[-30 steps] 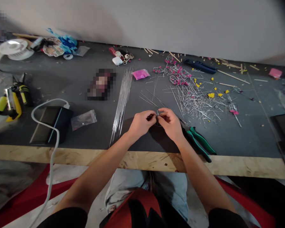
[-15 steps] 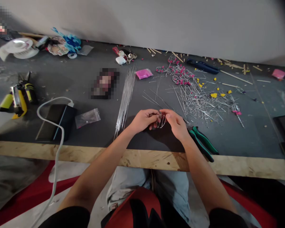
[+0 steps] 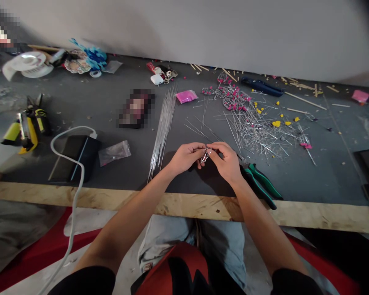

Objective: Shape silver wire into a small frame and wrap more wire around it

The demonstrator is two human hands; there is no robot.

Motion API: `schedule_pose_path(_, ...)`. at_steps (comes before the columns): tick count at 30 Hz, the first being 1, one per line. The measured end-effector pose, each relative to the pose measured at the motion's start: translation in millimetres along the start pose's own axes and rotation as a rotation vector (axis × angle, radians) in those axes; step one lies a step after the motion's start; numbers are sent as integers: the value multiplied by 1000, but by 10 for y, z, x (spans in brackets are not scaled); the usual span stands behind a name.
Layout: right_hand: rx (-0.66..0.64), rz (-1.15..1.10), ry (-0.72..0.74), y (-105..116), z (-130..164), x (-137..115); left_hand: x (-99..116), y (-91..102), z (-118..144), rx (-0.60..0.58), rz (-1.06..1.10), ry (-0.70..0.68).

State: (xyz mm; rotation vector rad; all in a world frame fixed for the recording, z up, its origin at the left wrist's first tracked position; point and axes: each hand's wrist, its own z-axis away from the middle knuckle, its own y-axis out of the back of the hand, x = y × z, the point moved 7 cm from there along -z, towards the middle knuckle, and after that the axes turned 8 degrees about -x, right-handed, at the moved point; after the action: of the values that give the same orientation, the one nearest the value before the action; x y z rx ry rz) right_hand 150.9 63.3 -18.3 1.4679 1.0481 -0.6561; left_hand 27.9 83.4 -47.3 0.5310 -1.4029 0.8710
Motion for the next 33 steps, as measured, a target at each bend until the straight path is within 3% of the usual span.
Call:
schedule_pose_path(6,26,-59,-107,-41,24,78,39,2,30,93,-181,-19)
schedule_pose_path(11,-40,-251,-272,-93,31,246,157,-4,82,170,-418,-63)
schedule_pose_path(14,-84,-363,-263,-119,27,235,229,2,112,208,-591,-85)
schedule_pose_path(18,-120,-293,-182,-127,16,129,253,-20,135,211,-797,-121)
schedule_pose_path(24,-83,-134,-211,-71,15,102,209,-137,142,239,-1137,-155)
schedule_pose_path(33,-108,-67,-261,-71,20,137,188,-161,137,237,-1211,-150)
